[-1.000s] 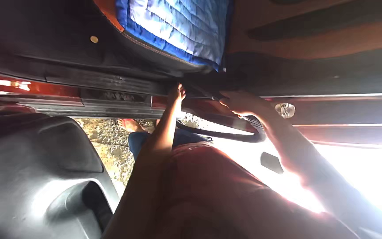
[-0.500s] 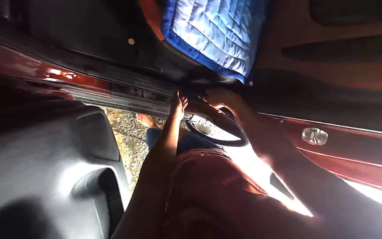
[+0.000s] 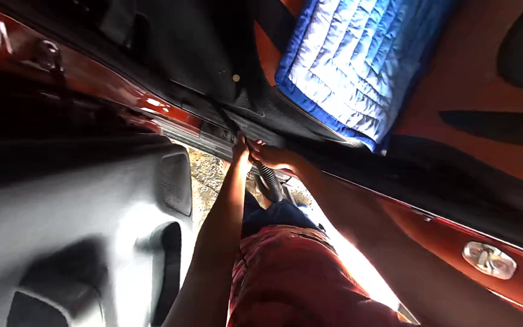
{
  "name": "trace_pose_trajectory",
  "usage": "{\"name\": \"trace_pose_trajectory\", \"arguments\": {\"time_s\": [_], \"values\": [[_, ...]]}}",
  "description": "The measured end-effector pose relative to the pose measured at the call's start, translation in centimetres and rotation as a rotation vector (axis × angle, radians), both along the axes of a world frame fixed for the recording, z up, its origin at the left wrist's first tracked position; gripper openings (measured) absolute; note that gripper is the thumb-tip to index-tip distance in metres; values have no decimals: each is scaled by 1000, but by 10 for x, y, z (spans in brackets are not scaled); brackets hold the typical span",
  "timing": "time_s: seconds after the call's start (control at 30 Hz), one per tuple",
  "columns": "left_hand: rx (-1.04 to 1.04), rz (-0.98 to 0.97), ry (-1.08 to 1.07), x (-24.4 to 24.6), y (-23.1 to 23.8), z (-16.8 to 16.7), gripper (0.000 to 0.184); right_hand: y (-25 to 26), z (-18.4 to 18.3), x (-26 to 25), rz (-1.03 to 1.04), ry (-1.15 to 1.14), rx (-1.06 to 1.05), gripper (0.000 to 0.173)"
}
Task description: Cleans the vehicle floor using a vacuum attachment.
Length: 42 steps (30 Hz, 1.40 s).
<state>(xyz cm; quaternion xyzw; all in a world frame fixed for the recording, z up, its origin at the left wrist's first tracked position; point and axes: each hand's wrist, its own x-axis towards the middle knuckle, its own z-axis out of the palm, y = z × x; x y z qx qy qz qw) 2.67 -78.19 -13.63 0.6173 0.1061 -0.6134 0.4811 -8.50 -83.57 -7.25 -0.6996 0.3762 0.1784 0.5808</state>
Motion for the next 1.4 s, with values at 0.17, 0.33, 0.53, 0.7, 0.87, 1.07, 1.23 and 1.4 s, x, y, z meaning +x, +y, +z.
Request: {"name": "trace_pose_trajectory", "arguments": {"time_s": [0.17, 0.33, 0.53, 0.7, 0.87, 1.07, 1.23, 1.4], "values": [[108, -112, -36, 10, 20, -15, 66, -35, 8, 3, -163, -40, -70, 38], [127, -72, -63, 14, 22, -1, 48, -105, -19, 89, -411, -63, -429, 41], [90, -125, -304, 55, -2, -32, 57, -140, -70, 150, -241, 312, -672, 61], [79, -224, -288, 48, 20, -19, 47, -142, -78, 151, -186, 341, -711, 42], [71, -345, -499, 59, 4, -33, 54, -123, -66, 131, -176, 221, -582, 26], [-11, -652, -534, 70, 16, -24, 51, -12, -59, 5, -365, -68, -412, 37], [0, -700, -470, 58, -10, -9, 55, 115, -40, -150, -412, 306, -196, 40], [68, -665, -456, 96, -7, 15, 56, 239, -57, -306, -54, 724, 252, 39]]}}
